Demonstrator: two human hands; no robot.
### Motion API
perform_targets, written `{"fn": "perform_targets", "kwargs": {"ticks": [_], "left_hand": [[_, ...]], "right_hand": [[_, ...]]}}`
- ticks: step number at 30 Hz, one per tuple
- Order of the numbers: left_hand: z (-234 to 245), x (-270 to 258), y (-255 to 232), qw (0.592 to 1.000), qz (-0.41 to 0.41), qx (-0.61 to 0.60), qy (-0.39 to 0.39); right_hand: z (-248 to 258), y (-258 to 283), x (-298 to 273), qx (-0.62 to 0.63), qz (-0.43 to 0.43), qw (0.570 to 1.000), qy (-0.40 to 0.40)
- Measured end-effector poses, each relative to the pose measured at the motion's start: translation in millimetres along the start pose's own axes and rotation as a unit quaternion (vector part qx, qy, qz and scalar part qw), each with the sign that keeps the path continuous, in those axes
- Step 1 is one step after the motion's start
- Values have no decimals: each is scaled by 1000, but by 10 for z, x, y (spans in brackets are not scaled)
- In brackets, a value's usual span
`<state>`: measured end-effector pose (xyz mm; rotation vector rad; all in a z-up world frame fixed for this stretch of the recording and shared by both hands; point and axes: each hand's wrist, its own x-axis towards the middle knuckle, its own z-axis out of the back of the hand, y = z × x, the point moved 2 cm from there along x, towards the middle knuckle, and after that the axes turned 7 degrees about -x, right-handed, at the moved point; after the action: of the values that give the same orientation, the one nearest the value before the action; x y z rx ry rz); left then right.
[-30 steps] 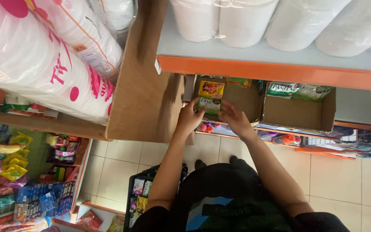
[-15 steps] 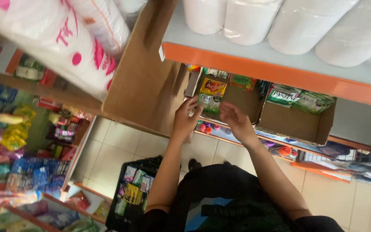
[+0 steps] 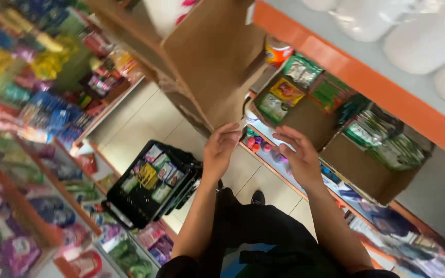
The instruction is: The person repeatedly picks up small boxes of soap and shampoo from a black tray and places them into a cardboard box on a shelf. The person handles the items one at a time, moving between the tray and the shelf throughout the clip.
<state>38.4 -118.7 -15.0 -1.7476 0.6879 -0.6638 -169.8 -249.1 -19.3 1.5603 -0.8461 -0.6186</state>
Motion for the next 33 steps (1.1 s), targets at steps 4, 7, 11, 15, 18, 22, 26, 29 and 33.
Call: {"fn": "perform_targets", "kwargs": {"ticks": [4, 7, 11, 15, 18, 22, 26, 29, 33], "left_hand": [[237, -342, -16, 997, -6, -20, -80], [431, -567, -214, 994, -13, -20, -105], [655, -849, -528, 992, -31, -15, -122], [989, -1099, -665, 987, -31, -13, -158], [1363, -1288, -521, 981, -40, -26, -186], [1713, -1611, -818, 978, -43, -22, -204], [2044, -1958, -1145, 979, -50, -7, -199], [2284, -2189, -1369, 976, -51, 0, -210], [2710, -2473, -1424, 970, -50, -1, -239]], "right_hand": [[-122, 78, -46, -2, -7, 999, 47], [-309, 149, -84, -4, -3, 997, 81], [-633, 237, -183, 14, 17, 992, 124], [-941, 133, -246, 15, 22, 986, 164], [-1176, -150, -334, 29, 24, 981, 188], [-1639, -113, -514, 29, 30, 976, 216], [-2083, -191, -762, 52, 27, 972, 229], [-2410, -220, -955, 48, 23, 969, 241], [-2804, -243, -1164, 53, 8, 968, 244]]}}
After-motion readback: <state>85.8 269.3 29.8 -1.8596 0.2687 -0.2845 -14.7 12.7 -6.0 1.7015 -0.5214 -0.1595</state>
